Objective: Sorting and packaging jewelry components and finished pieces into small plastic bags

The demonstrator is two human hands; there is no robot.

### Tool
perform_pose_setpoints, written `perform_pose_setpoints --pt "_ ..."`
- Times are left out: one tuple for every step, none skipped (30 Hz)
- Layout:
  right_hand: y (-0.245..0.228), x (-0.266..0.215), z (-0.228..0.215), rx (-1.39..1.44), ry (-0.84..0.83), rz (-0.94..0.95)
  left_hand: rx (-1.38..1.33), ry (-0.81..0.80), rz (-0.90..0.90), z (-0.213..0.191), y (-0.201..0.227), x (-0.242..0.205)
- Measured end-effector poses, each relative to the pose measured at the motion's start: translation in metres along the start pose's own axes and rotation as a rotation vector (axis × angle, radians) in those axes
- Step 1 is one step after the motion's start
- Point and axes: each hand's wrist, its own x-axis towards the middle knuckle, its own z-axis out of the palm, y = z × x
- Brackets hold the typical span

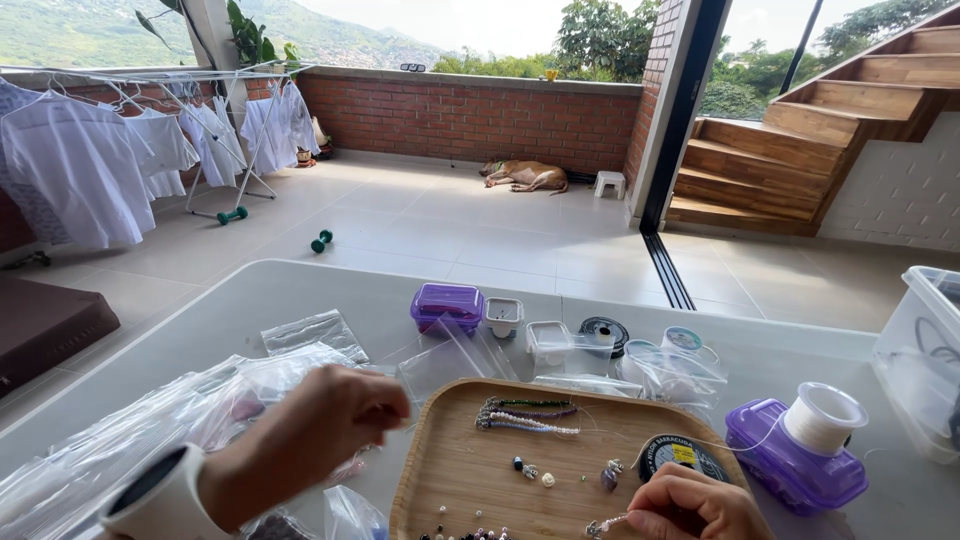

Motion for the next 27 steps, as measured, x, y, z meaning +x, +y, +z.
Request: perform_pose_setpoints --pt "-0.001 0.000 0.001 0.004 -0.003 0.002 0.001 -0.003 -0.004 0.015 0.016 0.000" --pt "-0.001 -0.001 0.002 -0.003 -0.004 -0.021 -0.012 -0.049 0.159 0.032 0.033 0.001" --pt "-0.001 -0.001 0.002 -0.011 -0.005 -0.044 -0.024 -0.093 0.322 0.049 0.050 0.001" --pt "-0.010 -0.003 0.002 -0.014 -0.005 -0.037 -0.031 -0.095 0.324 0.068 0.047 0.004" --pt "-0.019 -0.005 0.003 -0.052 -0.006 -0.044 0.063 -0.144 0.321 0.088 0.045 0.006" --pt "-0.028 -0.006 0.003 -0.092 -0.006 -0.050 0.155 -0.193 0.319 0.109 0.043 0.010" --pt "-0.030 -0.008 0.005 -0.098 -0.006 -0.042 0.146 -0.195 0.323 0.110 0.045 0.012" --pt "-0.031 -0.009 0.007 -0.078 0.000 -0.103 0.169 -0.186 0.323 0.112 0.047 0.016" --pt "-0.033 -0.010 0.009 -0.059 0.006 -0.164 0.191 -0.178 0.323 0.113 0.049 0.020" --pt "-0.031 -0.011 0.010 -0.060 0.004 -0.159 0.186 -0.180 0.322 0.112 0.050 0.019" --pt "-0.029 -0.011 0.011 -0.055 0.006 -0.195 0.192 -0.191 0.304 0.110 0.051 0.019" --pt "-0.028 -0.011 0.014 -0.047 0.008 -0.235 0.203 -0.202 0.283 0.108 0.050 0.016" --pt "-0.029 -0.011 0.016 -0.044 0.005 -0.233 0.202 -0.205 0.280 0.108 0.050 0.014" --pt "-0.031 -0.010 0.018 -0.045 0.032 -0.220 0.203 -0.190 0.284 0.107 0.050 0.013" --pt "-0.032 -0.010 0.020 -0.045 0.059 -0.208 0.204 -0.174 0.289 0.106 0.050 0.012" --pt "-0.045 -0.009 0.023 -0.046 0.064 -0.199 0.200 -0.182 0.296 0.107 0.049 0.011" --pt "-0.057 -0.007 0.026 -0.017 0.053 -0.093 0.227 -0.158 0.291 0.109 0.048 0.010" --pt "-0.070 -0.004 0.027 0.009 0.040 0.011 0.252 -0.131 0.287 0.111 0.048 0.010" --pt "-0.076 -0.004 0.031 0.005 0.045 0.019 0.246 -0.136 0.294 0.113 0.046 0.009" --pt "-0.083 -0.001 0.035 0.027 0.054 0.052 0.234 -0.131 0.282 0.114 0.044 0.008" --pt "-0.090 0.002 0.040 0.048 0.063 0.084 0.222 -0.125 0.271 0.115 0.041 0.008" --pt "-0.095 0.006 0.044 0.049 0.064 0.085 0.223 -0.127 0.272 0.116 0.038 0.007" --pt "-0.100 0.011 0.049 0.070 0.096 0.085 0.201 -0.092 0.261 0.117 0.034 0.007" --pt "-0.105 0.015 0.053 0.092 0.127 0.085 0.180 -0.058 0.247 0.118 0.030 0.005" --pt "-0.108 0.017 0.057 0.094 0.128 0.087 0.180 -0.061 0.247 0.117 0.030 0.004" --pt "-0.111 0.019 0.059 0.096 0.154 0.117 0.104 -0.016 0.211 0.115 0.031 0.004" --pt "-0.113 0.021 0.062 0.099 0.180 0.148 0.027 0.028 0.173 0.114 0.031 0.004"
